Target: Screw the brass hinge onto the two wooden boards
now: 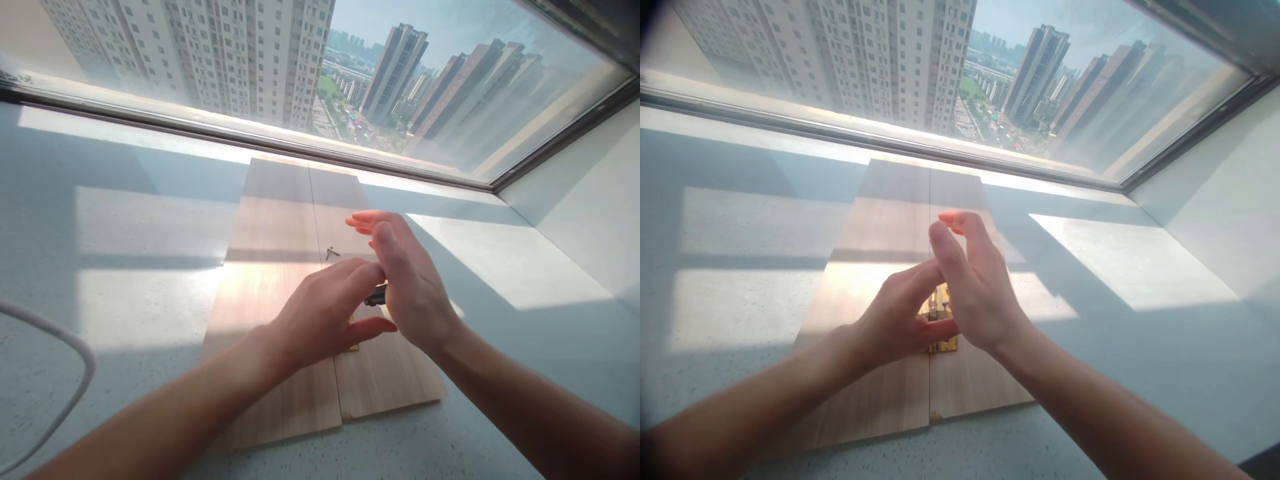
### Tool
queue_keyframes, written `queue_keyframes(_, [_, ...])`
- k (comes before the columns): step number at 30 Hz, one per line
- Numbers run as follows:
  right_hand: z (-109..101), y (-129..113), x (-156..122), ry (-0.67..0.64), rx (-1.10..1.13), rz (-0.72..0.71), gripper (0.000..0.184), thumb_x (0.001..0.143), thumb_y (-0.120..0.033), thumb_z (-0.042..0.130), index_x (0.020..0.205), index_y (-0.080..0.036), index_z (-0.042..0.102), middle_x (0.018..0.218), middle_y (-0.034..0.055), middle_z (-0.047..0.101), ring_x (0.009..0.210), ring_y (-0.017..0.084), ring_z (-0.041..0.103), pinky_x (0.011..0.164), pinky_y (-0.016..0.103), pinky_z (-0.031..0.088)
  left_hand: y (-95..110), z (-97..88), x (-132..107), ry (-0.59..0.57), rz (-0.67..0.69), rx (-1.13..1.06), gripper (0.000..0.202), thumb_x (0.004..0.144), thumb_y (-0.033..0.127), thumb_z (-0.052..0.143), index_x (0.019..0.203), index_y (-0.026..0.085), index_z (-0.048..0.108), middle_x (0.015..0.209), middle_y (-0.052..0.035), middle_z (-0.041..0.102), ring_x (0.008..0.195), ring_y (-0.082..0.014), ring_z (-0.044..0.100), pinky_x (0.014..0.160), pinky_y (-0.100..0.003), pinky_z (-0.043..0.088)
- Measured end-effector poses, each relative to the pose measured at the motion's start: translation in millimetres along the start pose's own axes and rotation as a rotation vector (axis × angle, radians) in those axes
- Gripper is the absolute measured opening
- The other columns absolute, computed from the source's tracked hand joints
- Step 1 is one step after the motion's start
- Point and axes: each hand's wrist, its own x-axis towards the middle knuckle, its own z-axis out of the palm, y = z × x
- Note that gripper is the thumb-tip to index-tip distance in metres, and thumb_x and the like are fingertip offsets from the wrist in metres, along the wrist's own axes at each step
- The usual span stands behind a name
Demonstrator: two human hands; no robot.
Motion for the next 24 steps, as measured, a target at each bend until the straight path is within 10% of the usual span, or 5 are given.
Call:
queue_keyframes(10, [-15.4, 57.5, 11.1, 0.199, 0.322, 0.152, 0.044, 0.094, -0.061, 0.039, 0.104, -0.025, 0.061, 0.118, 0.0062, 0.068, 0.114, 0.021, 0.061, 0.097, 0.04, 0.048, 2.7, -10.5, -4.4, 0.052, -0.111, 0.131, 0.019, 0.087, 0.012, 0.066, 0.105, 0.017, 0.065, 0.087, -0.0034, 0.064, 0.077, -0.0119, 0.061, 0.068, -0.025, 0.051])
queue_keyframes(18, [-32.0, 143.3, -17.3, 0.363, 0.513, 0.366, 0.038, 0.086, -0.057, 0.055, 0.082, -0.02, 0.064, 0.08, 0.0043, 0.069, 0.078, 0.017, 0.066, 0.067, 0.03, 0.054, 32.7, 17.3, -18.9, 0.163, -0.558, -0.284, 0.015, 0.097, 0.018, 0.043, 0.094, 0.024, 0.057, 0.093, -0.0034, 0.059, 0.094, -0.0174, 0.056, 0.077, -0.032, 0.049])
queue_keyframes(24, [-29.4, 145.3, -24.0, 0.385, 0.467, 0.336, 0.036, 0.088, -0.053, 0.056, 0.075, -0.02, 0.065, 0.073, 0.0028, 0.066, 0.073, 0.016, 0.064, 0.059, 0.027, 0.053, 27.9, 35.2, -18.8, 0.342, -0.503, -0.551, 0.015, 0.094, 0.034, 0.055, 0.084, 0.024, 0.051, 0.076, 0.0, 0.042, 0.077, -0.0163, 0.045, 0.069, -0.031, 0.043])
